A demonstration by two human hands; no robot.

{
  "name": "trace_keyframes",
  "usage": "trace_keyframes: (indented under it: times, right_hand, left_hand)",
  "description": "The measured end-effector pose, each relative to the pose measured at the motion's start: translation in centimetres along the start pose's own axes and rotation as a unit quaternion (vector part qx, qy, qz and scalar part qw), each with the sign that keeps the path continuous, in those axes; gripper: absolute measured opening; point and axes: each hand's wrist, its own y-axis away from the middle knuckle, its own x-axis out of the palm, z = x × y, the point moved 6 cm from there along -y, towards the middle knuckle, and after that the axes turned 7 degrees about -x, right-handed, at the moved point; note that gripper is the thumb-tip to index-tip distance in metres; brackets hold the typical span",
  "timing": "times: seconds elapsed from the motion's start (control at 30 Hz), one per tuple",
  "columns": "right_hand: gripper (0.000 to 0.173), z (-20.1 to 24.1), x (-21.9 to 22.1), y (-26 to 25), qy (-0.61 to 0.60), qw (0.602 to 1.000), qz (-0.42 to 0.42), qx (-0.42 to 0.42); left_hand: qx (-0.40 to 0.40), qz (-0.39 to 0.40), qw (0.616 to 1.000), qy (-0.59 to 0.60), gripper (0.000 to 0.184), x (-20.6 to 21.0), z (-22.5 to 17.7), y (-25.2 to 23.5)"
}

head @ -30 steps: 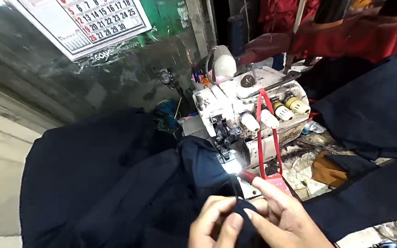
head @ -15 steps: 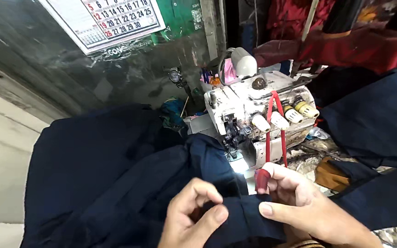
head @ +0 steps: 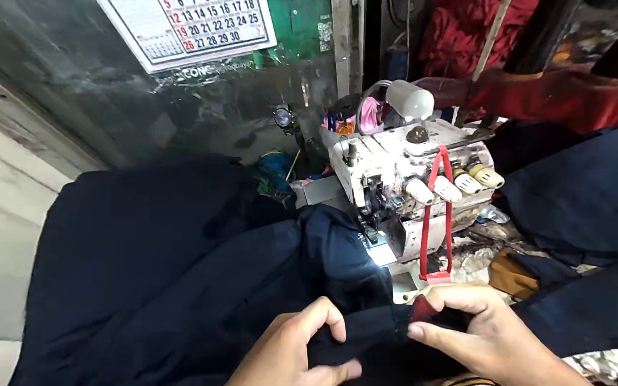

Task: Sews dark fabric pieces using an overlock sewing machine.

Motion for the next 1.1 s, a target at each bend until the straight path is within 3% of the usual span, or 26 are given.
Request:
trace_keyframes:
  times: [0.23,0.37,0.43,0.5,0.57,0.63,0.73,0.83,1.0,1.1]
  right_hand:
    - [0.023,-1.0,-0.2,0.6,-0.001,0.997,-0.081,0.007]
    - [0.022,-0.2,-0.8,0.4,-0.01,0.995,-0.063,0.079]
    - [0.029,-0.6,-1.1,0.8,0.002,0.989,0.005,0.149]
    - [0.021,-1.6,-1.0,1.4,0.023,0.98,0.061,0.189]
    - [0.024,-1.9,-0.6,1.8,0.037,0.981,0.046,0.185]
    - [0.024,-1.0,0.1,1.6,0.045,0.988,-0.027,0.147]
    - [0.024,-0.3,2.9,-0.1,0.068,0.983,-0.108,0.134]
    - [0.026,-1.6,5.3,-1.2,0.146,0.965,-0.169,0.135]
    - [0.023,-1.5,4.2,0.4,0.179,0.953,-0.224,0.099]
    - [0.024,-1.0,3.7,0.5,0.14,0.963,-0.209,0.095]
  left_hand:
    - [0.005,-0.124,0.991,-0.043,0.026,-0.1,-0.6,0.1]
    - [-0.051,-0.165,0.98,-0.102,0.032,-0.5,-1.0,0.2]
    - [-0.067,-0.146,0.98,-0.116,0.033,-0.2,0.6,-0.2]
    - [-0.046,-0.074,0.994,-0.064,0.029,0.3,2.8,-0.8]
    - [-0.045,0.044,0.998,-0.026,0.023,-0.3,2.8,-1.2]
    - [-0.026,0.086,0.994,-0.054,0.019,-2.7,0.1,-1.3]
    - [0.033,-0.053,0.989,-0.136,0.02,-6.6,-4.0,-3.3]
    - [0.101,-0.211,0.939,-0.251,0.017,-7.5,-3.7,-7.3]
    - [0.187,-0.235,0.937,-0.179,0.023,-4.9,-1.2,-9.3]
    - [0.181,-0.23,0.923,-0.25,0.026,-4.1,-1.4,-10.3]
